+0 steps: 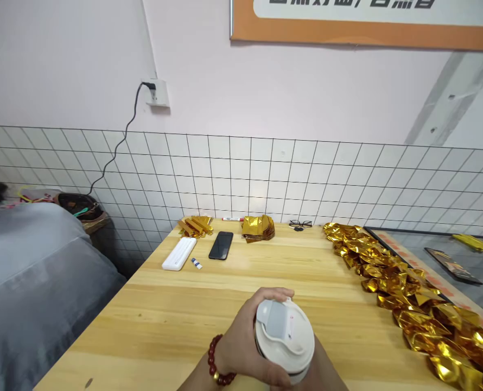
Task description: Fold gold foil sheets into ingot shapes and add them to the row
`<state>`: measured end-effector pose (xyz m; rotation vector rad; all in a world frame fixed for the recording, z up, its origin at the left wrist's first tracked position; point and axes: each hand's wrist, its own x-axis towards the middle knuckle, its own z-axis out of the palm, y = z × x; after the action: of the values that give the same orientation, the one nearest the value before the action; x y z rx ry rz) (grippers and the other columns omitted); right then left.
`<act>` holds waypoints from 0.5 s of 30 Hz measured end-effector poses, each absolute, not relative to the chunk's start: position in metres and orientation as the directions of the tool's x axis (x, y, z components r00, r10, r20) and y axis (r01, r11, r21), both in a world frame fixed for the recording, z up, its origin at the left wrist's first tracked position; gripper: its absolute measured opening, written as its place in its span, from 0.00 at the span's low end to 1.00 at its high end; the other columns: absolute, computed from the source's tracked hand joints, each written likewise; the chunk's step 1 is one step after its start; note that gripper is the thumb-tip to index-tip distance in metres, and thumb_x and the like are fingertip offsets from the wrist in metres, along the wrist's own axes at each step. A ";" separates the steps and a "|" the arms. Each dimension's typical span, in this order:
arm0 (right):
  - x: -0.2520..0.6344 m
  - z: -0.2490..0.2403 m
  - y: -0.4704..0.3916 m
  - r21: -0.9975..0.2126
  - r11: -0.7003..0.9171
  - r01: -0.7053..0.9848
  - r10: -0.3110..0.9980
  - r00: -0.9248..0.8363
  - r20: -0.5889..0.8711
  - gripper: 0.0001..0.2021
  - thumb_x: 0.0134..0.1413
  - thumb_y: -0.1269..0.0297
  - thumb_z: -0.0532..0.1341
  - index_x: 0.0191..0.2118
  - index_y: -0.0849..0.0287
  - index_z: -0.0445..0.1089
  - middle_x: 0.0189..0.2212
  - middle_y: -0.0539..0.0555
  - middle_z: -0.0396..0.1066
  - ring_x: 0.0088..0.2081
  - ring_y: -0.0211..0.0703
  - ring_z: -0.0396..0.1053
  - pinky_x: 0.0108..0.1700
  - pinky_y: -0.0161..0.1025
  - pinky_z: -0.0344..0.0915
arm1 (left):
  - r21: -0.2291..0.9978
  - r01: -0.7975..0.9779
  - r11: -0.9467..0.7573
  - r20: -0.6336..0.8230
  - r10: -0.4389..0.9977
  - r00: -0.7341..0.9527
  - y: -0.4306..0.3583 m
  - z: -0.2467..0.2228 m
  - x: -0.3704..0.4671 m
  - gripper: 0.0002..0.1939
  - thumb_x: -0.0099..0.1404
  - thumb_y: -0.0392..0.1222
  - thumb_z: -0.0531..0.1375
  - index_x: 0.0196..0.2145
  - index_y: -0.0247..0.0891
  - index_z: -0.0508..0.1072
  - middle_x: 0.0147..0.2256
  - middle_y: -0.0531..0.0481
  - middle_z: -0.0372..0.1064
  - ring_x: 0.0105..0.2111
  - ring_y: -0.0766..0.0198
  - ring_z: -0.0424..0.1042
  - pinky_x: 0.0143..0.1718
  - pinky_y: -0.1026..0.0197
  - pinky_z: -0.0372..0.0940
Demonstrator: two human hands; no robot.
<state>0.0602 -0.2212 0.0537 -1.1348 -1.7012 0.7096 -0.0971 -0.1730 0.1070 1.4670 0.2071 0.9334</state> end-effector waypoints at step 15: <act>0.058 0.084 -0.270 -0.838 0.347 0.420 0.934 -0.079 0.347 0.32 0.42 0.55 0.71 0.56 0.39 0.67 0.47 0.52 0.73 0.49 0.60 0.71 0.45 0.55 0.73 | 0.411 -0.835 0.365 -0.218 0.929 0.299 -0.183 0.131 -0.114 0.37 0.55 0.73 0.55 0.45 0.38 0.74 0.46 0.39 0.74 0.50 0.43 0.71 0.51 0.41 0.66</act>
<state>0.0581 -0.2695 0.0840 -1.2269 -1.6716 0.6868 -0.1144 -0.1826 0.1315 0.2368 0.4569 1.1859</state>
